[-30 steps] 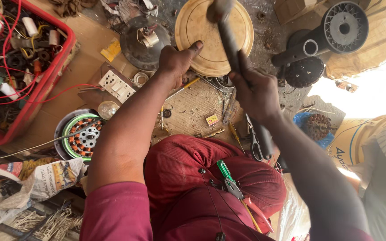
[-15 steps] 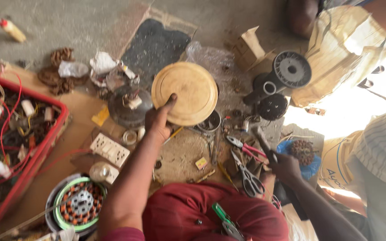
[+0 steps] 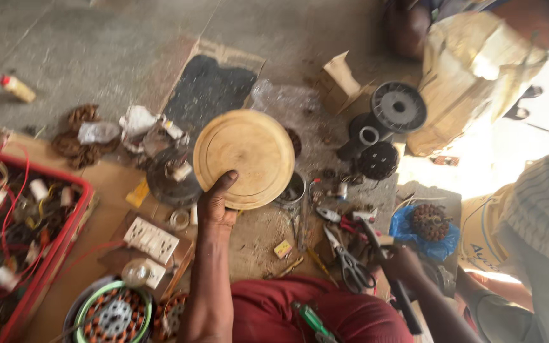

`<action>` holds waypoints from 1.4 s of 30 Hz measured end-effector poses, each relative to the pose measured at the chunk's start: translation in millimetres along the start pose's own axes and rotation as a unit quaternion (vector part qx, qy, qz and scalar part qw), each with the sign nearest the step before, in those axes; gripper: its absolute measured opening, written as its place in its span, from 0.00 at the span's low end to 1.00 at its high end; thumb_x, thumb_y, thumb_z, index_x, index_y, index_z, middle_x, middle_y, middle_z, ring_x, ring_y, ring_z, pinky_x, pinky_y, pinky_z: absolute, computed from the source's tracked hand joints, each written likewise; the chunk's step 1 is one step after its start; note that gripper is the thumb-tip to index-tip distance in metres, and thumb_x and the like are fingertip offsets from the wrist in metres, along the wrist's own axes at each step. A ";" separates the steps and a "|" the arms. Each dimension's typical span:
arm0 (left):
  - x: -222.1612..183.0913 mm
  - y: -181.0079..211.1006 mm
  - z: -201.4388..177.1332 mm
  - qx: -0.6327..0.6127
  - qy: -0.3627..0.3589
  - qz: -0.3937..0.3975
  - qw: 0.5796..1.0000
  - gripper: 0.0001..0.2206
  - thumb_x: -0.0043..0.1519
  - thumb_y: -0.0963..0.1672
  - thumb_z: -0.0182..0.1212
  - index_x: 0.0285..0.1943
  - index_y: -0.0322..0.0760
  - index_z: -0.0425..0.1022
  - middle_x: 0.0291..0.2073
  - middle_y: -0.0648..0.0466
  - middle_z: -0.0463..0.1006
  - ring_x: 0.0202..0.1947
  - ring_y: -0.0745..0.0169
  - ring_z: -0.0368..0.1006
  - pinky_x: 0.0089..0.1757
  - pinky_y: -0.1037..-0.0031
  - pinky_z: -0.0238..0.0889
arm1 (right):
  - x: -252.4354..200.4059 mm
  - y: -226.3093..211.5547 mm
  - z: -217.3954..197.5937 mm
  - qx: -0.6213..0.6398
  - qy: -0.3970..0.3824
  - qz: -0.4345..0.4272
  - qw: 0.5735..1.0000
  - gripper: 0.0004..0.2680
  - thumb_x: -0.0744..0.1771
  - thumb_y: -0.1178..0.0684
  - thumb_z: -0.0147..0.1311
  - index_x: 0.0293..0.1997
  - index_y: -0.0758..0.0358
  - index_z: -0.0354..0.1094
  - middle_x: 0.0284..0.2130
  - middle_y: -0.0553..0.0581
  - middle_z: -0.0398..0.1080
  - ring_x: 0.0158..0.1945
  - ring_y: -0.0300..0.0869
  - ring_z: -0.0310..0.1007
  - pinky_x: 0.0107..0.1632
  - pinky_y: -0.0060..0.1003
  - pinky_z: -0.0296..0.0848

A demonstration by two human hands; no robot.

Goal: The person is repairing an electrical motor component. They use a hammer to tap a circular metal part, then use a screwdriver to adjust wires and components within the motor housing.

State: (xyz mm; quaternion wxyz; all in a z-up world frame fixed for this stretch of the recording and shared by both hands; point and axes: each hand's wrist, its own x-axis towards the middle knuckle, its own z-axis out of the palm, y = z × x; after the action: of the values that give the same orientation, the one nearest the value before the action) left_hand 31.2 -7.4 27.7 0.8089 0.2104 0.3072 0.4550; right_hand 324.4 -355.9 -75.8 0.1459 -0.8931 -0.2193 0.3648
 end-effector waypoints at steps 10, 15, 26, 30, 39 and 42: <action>-120.6 87.7 60.2 0.451 -0.362 0.359 0.733 0.32 0.51 0.45 0.81 0.65 0.36 0.72 0.56 0.48 0.80 0.59 0.56 0.77 0.63 0.58 0.67 | -113.9 -223.7 -38.5 0.704 -0.454 -0.174 0.518 0.33 0.69 0.26 0.36 0.70 0.70 0.57 0.62 0.73 0.65 0.60 0.62 0.71 0.62 0.56 0.69; -134.3 84.1 66.3 0.551 -0.454 0.420 0.560 0.31 0.54 0.49 0.83 0.65 0.45 0.73 0.58 0.51 0.79 0.63 0.55 0.73 0.73 0.46 0.40 | -129.6 -214.4 -10.7 0.746 -0.335 -0.095 0.568 0.23 0.68 0.44 0.46 0.67 0.73 0.62 0.58 0.71 0.71 0.59 0.57 0.73 0.67 0.50 0.70; -152.1 9.4 -6.7 0.219 -0.151 -0.146 0.953 0.47 0.49 0.51 0.81 0.75 0.24 0.63 0.62 0.43 0.75 0.65 0.48 0.69 0.62 0.57 0.65 | -117.2 -122.6 20.0 0.707 -0.291 -0.207 0.610 0.28 0.62 0.52 0.50 0.72 0.72 0.58 0.61 0.66 0.70 0.62 0.52 0.72 0.68 0.44 0.69; -166.3 -36.6 -49.9 0.160 -0.136 -0.297 0.931 0.41 0.47 0.46 0.82 0.69 0.28 0.66 0.55 0.46 0.79 0.56 0.53 0.75 0.55 0.61 0.72 | -103.4 -87.0 43.0 0.469 -0.177 -0.315 0.806 0.26 0.61 0.55 0.46 0.68 0.78 0.62 0.54 0.64 0.69 0.60 0.46 0.68 0.66 0.38 0.68; -201.5 -71.6 -47.8 0.172 -0.082 -0.298 0.936 0.28 0.48 0.39 0.78 0.59 0.26 0.74 0.46 0.47 0.83 0.45 0.57 0.81 0.51 0.61 0.76 | -121.9 -63.2 37.4 0.377 -0.100 -0.151 0.908 0.25 0.65 0.57 0.47 0.73 0.74 0.60 0.66 0.63 0.66 0.67 0.48 0.64 0.68 0.37 0.60; -208.3 -87.3 -21.6 0.158 -0.078 -0.298 0.938 0.28 0.48 0.39 0.77 0.59 0.27 0.75 0.46 0.48 0.83 0.45 0.58 0.81 0.49 0.64 0.77 | -164.6 -58.9 12.1 0.523 -0.033 -0.288 0.801 0.27 0.65 0.64 0.47 0.77 0.67 0.48 0.72 0.59 0.60 0.79 0.46 0.55 0.82 0.39 0.51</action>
State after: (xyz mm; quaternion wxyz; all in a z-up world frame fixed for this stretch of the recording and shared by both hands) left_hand -13.5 -229.8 21.7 0.8851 0.2698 0.3595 0.1209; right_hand 194.0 -386.0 37.3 0.6822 -0.5641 -0.2468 0.3943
